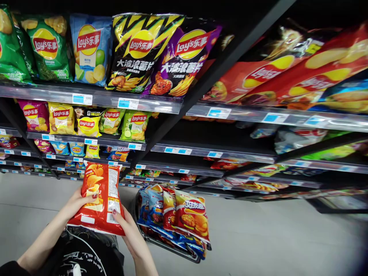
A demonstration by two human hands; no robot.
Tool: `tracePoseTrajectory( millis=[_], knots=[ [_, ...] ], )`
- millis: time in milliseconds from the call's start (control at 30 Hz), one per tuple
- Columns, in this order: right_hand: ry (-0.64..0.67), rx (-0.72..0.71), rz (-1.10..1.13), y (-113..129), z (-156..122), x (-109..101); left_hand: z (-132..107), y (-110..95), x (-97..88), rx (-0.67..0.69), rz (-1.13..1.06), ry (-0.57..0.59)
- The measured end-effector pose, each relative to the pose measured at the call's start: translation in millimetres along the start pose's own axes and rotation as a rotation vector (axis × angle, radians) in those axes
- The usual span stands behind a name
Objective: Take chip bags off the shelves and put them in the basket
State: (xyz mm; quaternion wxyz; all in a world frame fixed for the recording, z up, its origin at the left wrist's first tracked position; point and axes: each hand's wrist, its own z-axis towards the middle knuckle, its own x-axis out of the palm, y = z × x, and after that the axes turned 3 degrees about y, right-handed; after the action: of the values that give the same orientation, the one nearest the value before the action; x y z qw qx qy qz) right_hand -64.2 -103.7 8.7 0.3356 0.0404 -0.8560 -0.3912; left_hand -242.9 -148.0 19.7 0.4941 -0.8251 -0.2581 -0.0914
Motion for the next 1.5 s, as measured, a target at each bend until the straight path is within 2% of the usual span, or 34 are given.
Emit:
tracePoseTrajectory(
  millis=[267,367,500,567,667,767,900,1000,1067,1200,1333,1433,1500],
  knots=[
    [-0.019,-0.029,-0.077,-1.6,-2.0,-7.6,-2.0,2.9,3.1,0.056,-0.039,-0.024],
    [0.060,-0.095,-0.163,0.0,-2.6,-14.1,-4.4,5.9,3.0,0.134,-0.082,-0.015],
    [0.184,-0.208,-0.265,2.1,-4.7,-18.2,-6.7,13.8,-2.4,0.227,-0.066,0.084],
    [0.206,-0.275,-0.287,3.1,-5.8,-15.9,-7.3,18.6,-5.1,0.292,-0.019,0.117],
    [0.156,-0.344,-0.299,3.8,-6.5,-10.0,-8.0,24.5,-6.7,0.332,0.038,0.147],
    [0.069,-0.362,-0.320,0.7,-6.6,-8.1,-9.1,28.3,-7.8,0.311,0.083,0.161],
    [-0.066,-0.333,-0.322,-10.8,-6.5,-14.4,-9.6,33.4,-12.7,0.279,0.135,0.219],
    [-0.116,-0.327,-0.303,-18.5,-4.8,-19.9,-8.7,37.0,-14.9,0.275,0.096,0.283],
    [-0.088,-0.327,-0.279,-20.6,-2.7,-22.6,-9.0,37.8,-12.8,0.275,0.066,0.259],
    [0.042,-0.295,-0.230,-18.7,0.8,-23.9,-12.7,35.0,-3.1,0.280,0.052,0.110],
    [0.078,-0.310,-0.149,-10.9,2.1,-14.6,-14.3,26.6,2.9,0.271,0.052,-0.024],
    [0.055,-0.334,-0.109,-0.9,5.8,-4.7,-11.8,14.2,6.5,0.198,0.019,0.000],
    [0.034,-0.268,-0.097,5.7,11.3,-1.0,-9.1,5.6,9.8,0.086,0.009,0.013]
  ],
)
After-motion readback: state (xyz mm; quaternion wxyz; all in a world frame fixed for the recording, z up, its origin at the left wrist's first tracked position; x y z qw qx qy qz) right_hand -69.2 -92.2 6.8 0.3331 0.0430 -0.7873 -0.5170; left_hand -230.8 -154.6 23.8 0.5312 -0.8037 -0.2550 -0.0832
